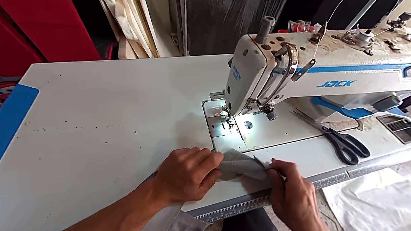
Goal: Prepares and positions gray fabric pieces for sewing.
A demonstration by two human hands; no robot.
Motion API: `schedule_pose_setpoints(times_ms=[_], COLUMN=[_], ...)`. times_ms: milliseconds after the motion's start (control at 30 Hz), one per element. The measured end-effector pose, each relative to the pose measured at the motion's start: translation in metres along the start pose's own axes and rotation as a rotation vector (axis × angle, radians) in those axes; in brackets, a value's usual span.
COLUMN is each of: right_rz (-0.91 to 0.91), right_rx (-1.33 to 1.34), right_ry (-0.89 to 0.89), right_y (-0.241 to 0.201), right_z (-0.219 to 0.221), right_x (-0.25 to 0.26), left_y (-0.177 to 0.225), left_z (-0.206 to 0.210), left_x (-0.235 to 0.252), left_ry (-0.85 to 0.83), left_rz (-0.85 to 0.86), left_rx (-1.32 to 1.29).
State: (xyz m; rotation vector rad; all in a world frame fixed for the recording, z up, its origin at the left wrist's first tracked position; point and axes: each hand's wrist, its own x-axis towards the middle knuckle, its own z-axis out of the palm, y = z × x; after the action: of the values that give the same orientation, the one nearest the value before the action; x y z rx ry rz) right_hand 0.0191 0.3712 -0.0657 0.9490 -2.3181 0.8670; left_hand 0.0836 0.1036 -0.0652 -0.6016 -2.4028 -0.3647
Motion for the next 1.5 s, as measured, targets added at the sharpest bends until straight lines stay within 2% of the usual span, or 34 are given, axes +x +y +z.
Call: schedule_pose_setpoints(times_ms=[67, 167, 233, 333, 433, 500, 567, 667, 733, 767, 800, 867, 933, 1000, 1067, 1133, 1167, 1233, 1333, 1433, 1500], right_rz=[0.031, 0.104, 0.129, 0.174, 0.174, 0.198, 0.273, 0.280, 0.192, 0.139, 0.104, 0.069, 0.065, 0.073, 0.042, 0.032, 0.039, 0.037, 0.042, 0.069, 0.020], right_rx=[0.113, 0.277, 0.333, 0.382, 0.459, 0.571, 0.684, 0.608, 0.397, 0.284, 0.188, 0.087, 0.061, 0.076, 0.086, 0.080, 0.077, 0.080, 0.114, 0.085, -0.015], right_ry=[-0.088, -0.314, -0.433, -0.544, -0.698, -0.855, -1.014, -1.170, -1.158, -1.114, -1.059, -0.915, -0.797, -0.715, -0.657, -0.646, -0.641, -0.595, -0.403, -0.261, -0.258], right_y=[0.003, 0.010, 0.015, 0.017, 0.025, 0.032, 0.038, 0.037, 0.033, 0.031, 0.029, 0.024, 0.022, 0.023, 0.025, 0.025, 0.024, 0.025, 0.040, 0.058, 0.072], right_z=[-0.017, -0.042, -0.055, -0.066, -0.062, -0.059, -0.058, -0.045, -0.023, -0.010, 0.001, 0.012, 0.015, 0.017, 0.020, 0.022, 0.023, 0.021, -0.003, -0.044, -0.055], right_x=[0.012, 0.043, 0.065, 0.085, 0.091, 0.094, 0.101, 0.115, 0.121, 0.120, 0.118, 0.106, 0.093, 0.085, 0.082, 0.083, 0.083, 0.080, 0.058, 0.005, -0.035], left_y=[0.005, 0.008, 0.013, 0.027, 0.039, 0.036, 0.025, -0.009, -0.035, -0.043, -0.045, -0.030, -0.006, 0.014, 0.030, 0.034, 0.033, 0.027, 0.025, 0.023, 0.022], left_z=[-0.006, -0.026, -0.046, -0.076, -0.105, -0.128, -0.149, -0.171, -0.163, -0.151, -0.135, -0.102, -0.066, -0.033, -0.010, 0.009, 0.017, 0.025, 0.029, 0.027, 0.026], left_x=[-0.010, -0.035, -0.056, -0.088, -0.097, -0.093, -0.081, -0.051, -0.034, -0.030, -0.030, -0.030, -0.028, -0.016, 0.000, 0.011, 0.013, 0.018, 0.019, 0.021, 0.022], left_ry=[0.030, 0.045, 0.010, -0.065, -0.049, -0.106, -0.241, -0.568, -0.796, -0.825, -0.780, -0.498, -0.193, -0.018, 0.019, -0.045, -0.099, -0.223, -0.363, -0.397, -0.404], left_rz=[-0.002, -0.080, -0.227, -0.590, -0.973, -1.062, -1.086, -1.027, -0.963, -0.942, -0.932, -0.857, -0.611, -0.309, -0.046, 0.162, 0.208, 0.164, 0.075, 0.041, 0.018], left_rx=[0.044, 0.139, 0.190, 0.155, -0.237, -0.598, -0.758, -0.734, -0.429, -0.227, -0.049, 0.188, 0.276, 0.278, 0.150, -0.017, -0.087, -0.157, -0.143, -0.166, -0.190])
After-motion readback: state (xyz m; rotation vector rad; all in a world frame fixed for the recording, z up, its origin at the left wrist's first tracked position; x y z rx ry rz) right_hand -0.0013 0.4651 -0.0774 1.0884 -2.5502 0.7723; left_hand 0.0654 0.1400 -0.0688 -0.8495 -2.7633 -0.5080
